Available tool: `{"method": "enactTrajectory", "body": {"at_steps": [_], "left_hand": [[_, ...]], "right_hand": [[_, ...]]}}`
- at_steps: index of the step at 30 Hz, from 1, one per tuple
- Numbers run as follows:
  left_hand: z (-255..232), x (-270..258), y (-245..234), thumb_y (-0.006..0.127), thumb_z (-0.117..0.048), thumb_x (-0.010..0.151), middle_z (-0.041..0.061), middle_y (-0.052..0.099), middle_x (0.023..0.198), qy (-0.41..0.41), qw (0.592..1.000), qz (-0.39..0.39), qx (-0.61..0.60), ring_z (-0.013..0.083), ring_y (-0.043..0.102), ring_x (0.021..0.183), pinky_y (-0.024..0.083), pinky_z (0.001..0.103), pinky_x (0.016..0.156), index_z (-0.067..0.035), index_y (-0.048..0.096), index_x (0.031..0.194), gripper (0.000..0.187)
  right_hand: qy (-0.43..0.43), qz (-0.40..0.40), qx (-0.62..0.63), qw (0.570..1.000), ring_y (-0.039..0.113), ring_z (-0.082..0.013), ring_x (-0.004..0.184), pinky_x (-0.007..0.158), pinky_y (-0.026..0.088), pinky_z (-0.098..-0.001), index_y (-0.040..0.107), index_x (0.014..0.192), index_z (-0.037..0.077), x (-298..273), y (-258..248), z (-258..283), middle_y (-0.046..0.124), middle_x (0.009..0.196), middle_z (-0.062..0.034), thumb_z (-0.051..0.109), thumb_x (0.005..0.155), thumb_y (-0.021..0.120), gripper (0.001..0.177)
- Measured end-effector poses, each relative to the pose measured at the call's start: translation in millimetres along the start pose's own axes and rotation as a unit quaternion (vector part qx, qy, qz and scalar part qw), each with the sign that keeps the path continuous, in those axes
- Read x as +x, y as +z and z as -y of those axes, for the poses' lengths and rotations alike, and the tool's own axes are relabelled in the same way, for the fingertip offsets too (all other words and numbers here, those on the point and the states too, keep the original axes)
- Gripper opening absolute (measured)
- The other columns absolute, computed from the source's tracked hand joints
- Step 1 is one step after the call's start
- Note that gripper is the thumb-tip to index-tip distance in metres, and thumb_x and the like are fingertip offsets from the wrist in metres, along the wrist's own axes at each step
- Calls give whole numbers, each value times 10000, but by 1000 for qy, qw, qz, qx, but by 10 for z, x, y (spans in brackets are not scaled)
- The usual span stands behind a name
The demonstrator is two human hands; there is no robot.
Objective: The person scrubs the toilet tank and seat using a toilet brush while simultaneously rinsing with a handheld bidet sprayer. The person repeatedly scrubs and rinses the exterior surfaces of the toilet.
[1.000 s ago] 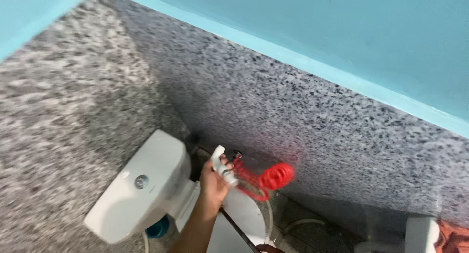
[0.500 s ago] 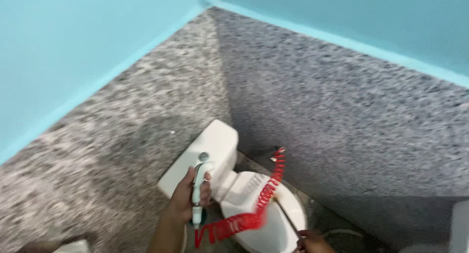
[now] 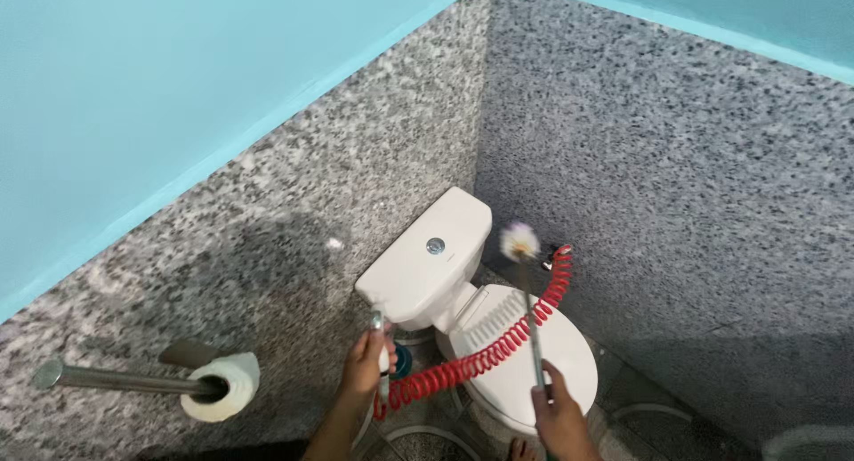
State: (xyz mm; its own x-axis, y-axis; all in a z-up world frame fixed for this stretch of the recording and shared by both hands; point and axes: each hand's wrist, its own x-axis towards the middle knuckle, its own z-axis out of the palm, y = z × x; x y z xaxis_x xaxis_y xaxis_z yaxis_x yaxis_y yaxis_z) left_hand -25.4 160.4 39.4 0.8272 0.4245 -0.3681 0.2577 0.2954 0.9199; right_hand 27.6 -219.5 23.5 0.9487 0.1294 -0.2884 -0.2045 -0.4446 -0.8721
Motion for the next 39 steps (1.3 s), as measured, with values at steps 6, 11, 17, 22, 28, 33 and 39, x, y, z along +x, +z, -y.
{"method": "enactTrajectory", "body": {"at_steps": [6,11,17,22,28,33,39], "left_hand": [[-234,-54,177,568,-253,1011,11,614,803,66,985,-59,147,112,565,676,499,288,599,-95,663,1164,239],[-475,-183,190,570,-242,1013,17,587,763,128,975,-25,178,109,533,654,449,299,574,-43,656,999,217],[-320,-268,227,550,-268,1021,5,620,795,11,982,-46,182,98,596,699,495,281,637,-50,641,992,239],[20,-137,190,618,-231,950,-28,627,809,36,995,13,89,79,575,707,493,260,650,-103,675,1131,229],[-131,-182,5,613,-254,1014,-4,596,825,60,982,97,149,79,540,711,467,267,629,6,674,1175,312],[-345,-229,-4,570,-262,1015,0,602,872,84,983,135,88,74,525,736,472,252,659,-52,596,1351,397],[-429,-158,57,585,-276,1030,-15,626,850,104,970,149,161,70,568,759,500,254,677,-17,642,1272,358]], "right_hand": [[-346,85,-194,914,691,-391,1098,950,514,-504,545,1412,160,-245,143,386,731,1124,-235,162,965,621,453],[-159,305,-355,869,687,-380,1037,927,530,-499,402,1529,247,177,156,846,689,1122,-209,120,927,484,621],[-226,174,-361,888,733,-392,793,726,576,-535,434,1478,133,566,73,1226,728,827,-198,133,927,469,553],[-240,280,-403,837,708,-399,826,750,558,-546,460,1488,265,362,138,1052,713,881,-207,209,962,480,530],[-133,139,-348,918,725,-399,792,761,557,-538,478,1479,276,629,361,1274,742,855,-225,324,1020,438,464],[-147,236,-387,879,710,-400,761,727,560,-538,383,1547,350,214,481,1351,704,830,-217,248,1001,406,556],[-139,295,-414,850,709,-376,865,766,560,-527,506,1445,340,-141,459,1268,724,946,-163,350,996,507,448]]}}
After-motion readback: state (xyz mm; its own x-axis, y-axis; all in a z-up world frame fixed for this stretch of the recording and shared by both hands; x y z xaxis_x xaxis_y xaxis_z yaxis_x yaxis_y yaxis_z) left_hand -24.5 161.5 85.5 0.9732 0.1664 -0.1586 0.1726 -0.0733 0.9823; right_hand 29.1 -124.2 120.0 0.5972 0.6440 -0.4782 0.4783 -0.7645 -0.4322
